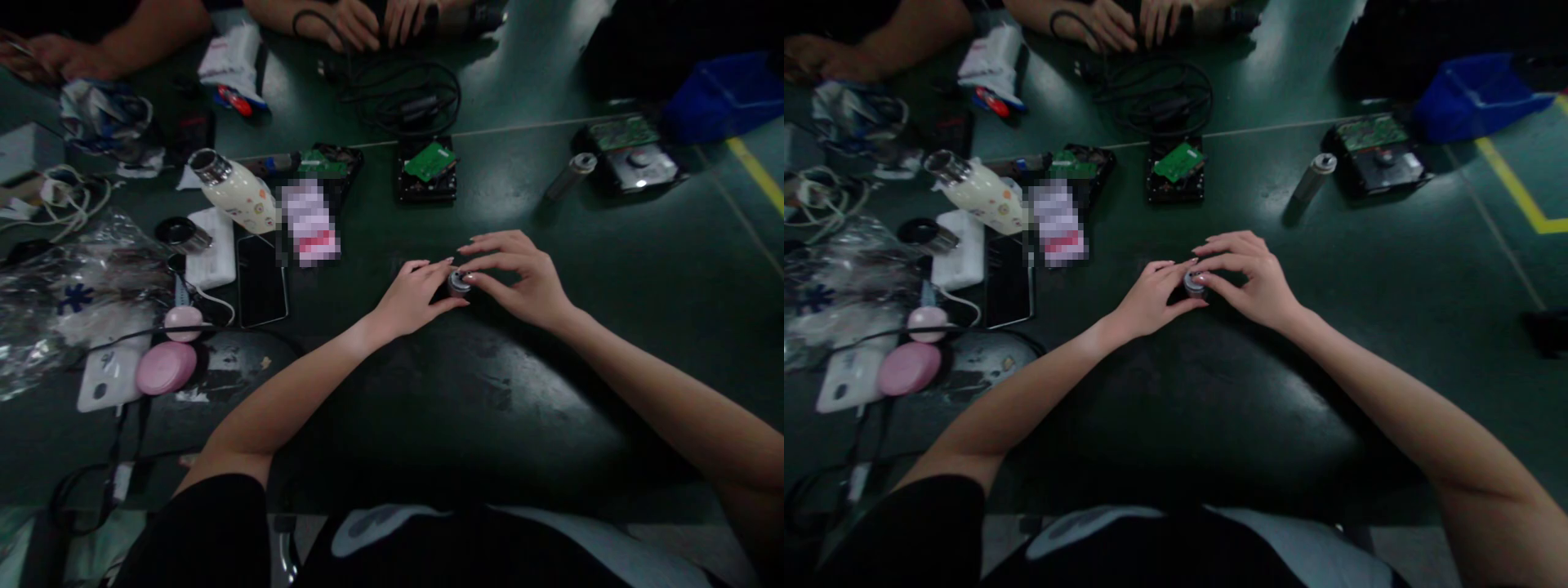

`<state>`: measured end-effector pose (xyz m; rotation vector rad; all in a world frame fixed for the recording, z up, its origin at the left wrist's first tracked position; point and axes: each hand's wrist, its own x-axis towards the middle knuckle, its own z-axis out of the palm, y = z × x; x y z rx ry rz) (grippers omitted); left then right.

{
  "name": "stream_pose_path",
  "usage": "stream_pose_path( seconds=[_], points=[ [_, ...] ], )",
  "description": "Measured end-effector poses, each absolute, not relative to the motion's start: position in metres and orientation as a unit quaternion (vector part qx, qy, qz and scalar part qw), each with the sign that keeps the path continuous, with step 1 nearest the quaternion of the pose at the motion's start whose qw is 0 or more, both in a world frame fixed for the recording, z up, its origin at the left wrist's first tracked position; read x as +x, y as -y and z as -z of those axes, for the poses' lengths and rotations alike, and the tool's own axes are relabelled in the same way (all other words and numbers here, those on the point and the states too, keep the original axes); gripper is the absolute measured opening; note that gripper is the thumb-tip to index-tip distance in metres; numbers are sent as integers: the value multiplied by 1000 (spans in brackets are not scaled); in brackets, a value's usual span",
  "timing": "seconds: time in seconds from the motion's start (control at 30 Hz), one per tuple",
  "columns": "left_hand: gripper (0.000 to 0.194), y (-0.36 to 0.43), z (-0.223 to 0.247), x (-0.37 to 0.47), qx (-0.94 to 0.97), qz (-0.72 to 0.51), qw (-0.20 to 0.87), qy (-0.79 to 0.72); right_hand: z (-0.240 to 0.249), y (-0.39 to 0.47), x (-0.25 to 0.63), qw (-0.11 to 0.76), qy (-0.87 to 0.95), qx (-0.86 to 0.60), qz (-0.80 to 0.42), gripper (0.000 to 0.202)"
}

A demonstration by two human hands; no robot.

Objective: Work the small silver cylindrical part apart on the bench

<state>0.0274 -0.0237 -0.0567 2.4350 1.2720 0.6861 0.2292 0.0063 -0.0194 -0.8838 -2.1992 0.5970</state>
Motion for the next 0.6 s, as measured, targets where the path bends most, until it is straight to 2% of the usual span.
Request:
stream_pose_path(
  seconds=[0.27,0.33,0.47,0.53,0.6],
  points=[
    [49,24,55,25,852,-244,162,-433,3,-8,230,267,876,-333,-226,15],
    [47,24,55,25,851,-245,162,-435,-4,-7,233,268,876,-326,-235,24],
    [44,24,53,25,852,-244,166,-433,-11,0,238,275,865,-295,-298,64],
    [44,24,52,25,852,-241,170,-433,-12,4,240,255,869,-277,-320,68],
    [45,24,52,25,852,-237,172,-434,-12,7,242,238,880,-271,-310,63]
  ],
)
